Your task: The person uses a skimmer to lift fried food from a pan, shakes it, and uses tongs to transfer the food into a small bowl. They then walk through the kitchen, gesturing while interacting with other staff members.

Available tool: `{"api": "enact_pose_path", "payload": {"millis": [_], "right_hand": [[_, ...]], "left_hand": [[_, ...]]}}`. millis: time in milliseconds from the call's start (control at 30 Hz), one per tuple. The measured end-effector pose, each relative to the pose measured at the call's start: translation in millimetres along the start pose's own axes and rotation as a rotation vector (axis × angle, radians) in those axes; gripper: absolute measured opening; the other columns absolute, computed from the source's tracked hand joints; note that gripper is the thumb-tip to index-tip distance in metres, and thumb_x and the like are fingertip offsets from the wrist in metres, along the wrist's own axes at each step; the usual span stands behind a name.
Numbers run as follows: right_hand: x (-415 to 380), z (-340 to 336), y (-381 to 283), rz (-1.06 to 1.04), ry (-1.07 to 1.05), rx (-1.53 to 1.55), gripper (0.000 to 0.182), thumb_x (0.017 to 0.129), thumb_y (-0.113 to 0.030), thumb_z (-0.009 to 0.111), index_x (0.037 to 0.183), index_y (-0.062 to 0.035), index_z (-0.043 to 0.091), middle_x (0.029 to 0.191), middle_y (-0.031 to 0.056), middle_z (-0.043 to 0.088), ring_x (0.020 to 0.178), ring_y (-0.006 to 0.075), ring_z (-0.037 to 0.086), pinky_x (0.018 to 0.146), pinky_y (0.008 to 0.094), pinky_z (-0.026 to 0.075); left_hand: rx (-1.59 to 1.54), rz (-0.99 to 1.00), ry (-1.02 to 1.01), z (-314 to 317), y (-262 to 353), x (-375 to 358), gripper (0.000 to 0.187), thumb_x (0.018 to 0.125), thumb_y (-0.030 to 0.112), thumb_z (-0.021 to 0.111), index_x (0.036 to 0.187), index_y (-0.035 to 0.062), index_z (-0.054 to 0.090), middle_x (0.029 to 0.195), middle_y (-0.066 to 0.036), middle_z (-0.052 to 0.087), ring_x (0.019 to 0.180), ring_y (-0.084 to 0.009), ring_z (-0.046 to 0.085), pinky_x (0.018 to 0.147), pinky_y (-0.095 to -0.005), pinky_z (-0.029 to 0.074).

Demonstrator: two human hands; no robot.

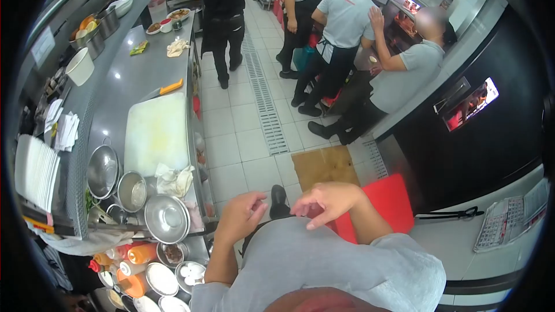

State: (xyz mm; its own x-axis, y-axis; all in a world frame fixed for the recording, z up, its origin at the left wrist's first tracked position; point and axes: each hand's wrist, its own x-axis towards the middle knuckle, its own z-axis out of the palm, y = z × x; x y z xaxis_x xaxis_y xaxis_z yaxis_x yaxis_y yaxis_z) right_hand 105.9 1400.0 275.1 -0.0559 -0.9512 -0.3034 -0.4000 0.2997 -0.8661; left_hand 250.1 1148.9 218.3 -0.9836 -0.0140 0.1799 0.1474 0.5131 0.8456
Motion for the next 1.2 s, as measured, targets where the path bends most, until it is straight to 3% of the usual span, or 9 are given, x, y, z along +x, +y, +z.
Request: {"api": "enact_pose_path", "payload": {"millis": [100,300,400,567,700,800,900,1000,1200], "right_hand": [[16.9,-41.3,17.4,-0.130,0.049,-0.080,0.060,0.082,-0.038,0.081,0.125,-0.0004,0.065,0.112,0.0126,0.072,0.097,0.0248,0.070,0.079,0.0364,0.055],[-2.8,-127.2,67.4,-0.002,0.146,-0.058,0.059,0.082,-0.032,0.082,0.128,0.0001,0.064,0.114,0.0170,0.072,0.102,0.0298,0.069,0.087,0.0389,0.055],[-14.9,-174.7,101.9,-0.085,0.214,-0.060,0.065,0.082,-0.040,0.080,0.131,-0.0013,0.062,0.113,0.0124,0.072,0.099,0.0251,0.070,0.079,0.0366,0.056],[-25.0,-236.1,136.6,0.018,0.338,-0.124,0.065,0.082,-0.041,0.080,0.132,-0.0035,0.062,0.118,0.0128,0.071,0.101,0.0260,0.070,0.075,0.0376,0.057],[-18.4,-262.1,153.5,0.012,0.354,-0.102,0.067,0.081,-0.041,0.081,0.134,-0.0041,0.061,0.125,0.0135,0.069,0.102,0.0268,0.069,0.072,0.0383,0.057],[-7.1,-281.1,156.4,0.028,0.366,-0.080,0.071,0.080,-0.041,0.082,0.137,-0.0049,0.060,0.128,0.0138,0.068,0.104,0.0277,0.068,0.077,0.0384,0.057],[5.2,-302.1,144.4,0.103,0.433,-0.075,0.072,0.082,-0.039,0.079,0.138,-0.0003,0.058,0.129,0.0188,0.067,0.114,0.0311,0.065,0.096,0.0412,0.052],[26.2,-317.6,150.8,0.009,0.459,-0.052,0.071,0.082,-0.038,0.080,0.139,-0.0017,0.058,0.129,0.0183,0.066,0.115,0.0314,0.065,0.096,0.0406,0.052],[69.9,-338.9,141.5,0.091,0.505,-0.048,0.068,0.082,-0.035,0.081,0.137,-0.0027,0.059,0.127,0.0173,0.067,0.112,0.0298,0.066,0.096,0.0390,0.052]], "left_hand": [[0.063,0.027,0.022,0.6,-3.1,39.9,0.023,0.090,0.015,0.073,0.108,0.0014,0.071,0.084,-0.014,0.071,0.073,-0.0256,0.070,0.067,-0.0346,0.055],[0.124,0.071,-0.041,4.0,-5.4,156.9,0.022,0.088,0.011,0.074,0.107,0.0009,0.071,0.083,-0.013,0.071,0.071,-0.0249,0.070,0.067,-0.0337,0.056],[0.124,0.106,-0.093,14.8,-6.6,218.4,0.023,0.088,0.012,0.074,0.108,0.0012,0.070,0.084,-0.012,0.071,0.074,-0.0246,0.071,0.068,-0.0341,0.056],[0.109,0.159,-0.188,42.1,-10.5,297.9,0.024,0.088,0.015,0.074,0.108,0.0023,0.069,0.087,-0.011,0.071,0.081,-0.0263,0.070,0.074,-0.0359,0.056],[0.144,0.229,-0.096,30.8,-20.7,334.6,0.025,0.087,0.015,0.075,0.107,0.0026,0.070,0.089,-0.011,0.071,0.086,-0.0289,0.070,0.079,-0.0375,0.055],[0.154,0.261,-0.063,16.3,-35.2,356.1,0.025,0.086,0.015,0.076,0.107,0.0028,0.070,0.093,-0.012,0.071,0.089,-0.0301,0.070,0.080,-0.0381,0.055],[0.083,0.256,-0.164,3.6,-43.6,379.5,0.025,0.086,0.015,0.076,0.107,0.0033,0.070,0.097,-0.012,0.072,0.091,-0.0301,0.070,0.081,-0.0380,0.055],[0.061,0.236,-0.259,-2.4,-55.9,396.2,0.026,0.087,0.016,0.076,0.108,0.0040,0.070,0.099,-0.012,0.072,0.093,-0.0291,0.071,0.082,-0.0377,0.055],[0.063,0.254,-0.270,-40.8,-89.6,433.3,0.024,0.090,0.019,0.074,0.109,0.0049,0.069,0.099,-0.011,0.073,0.093,-0.0267,0.072,0.082,-0.0374,0.055]]}}
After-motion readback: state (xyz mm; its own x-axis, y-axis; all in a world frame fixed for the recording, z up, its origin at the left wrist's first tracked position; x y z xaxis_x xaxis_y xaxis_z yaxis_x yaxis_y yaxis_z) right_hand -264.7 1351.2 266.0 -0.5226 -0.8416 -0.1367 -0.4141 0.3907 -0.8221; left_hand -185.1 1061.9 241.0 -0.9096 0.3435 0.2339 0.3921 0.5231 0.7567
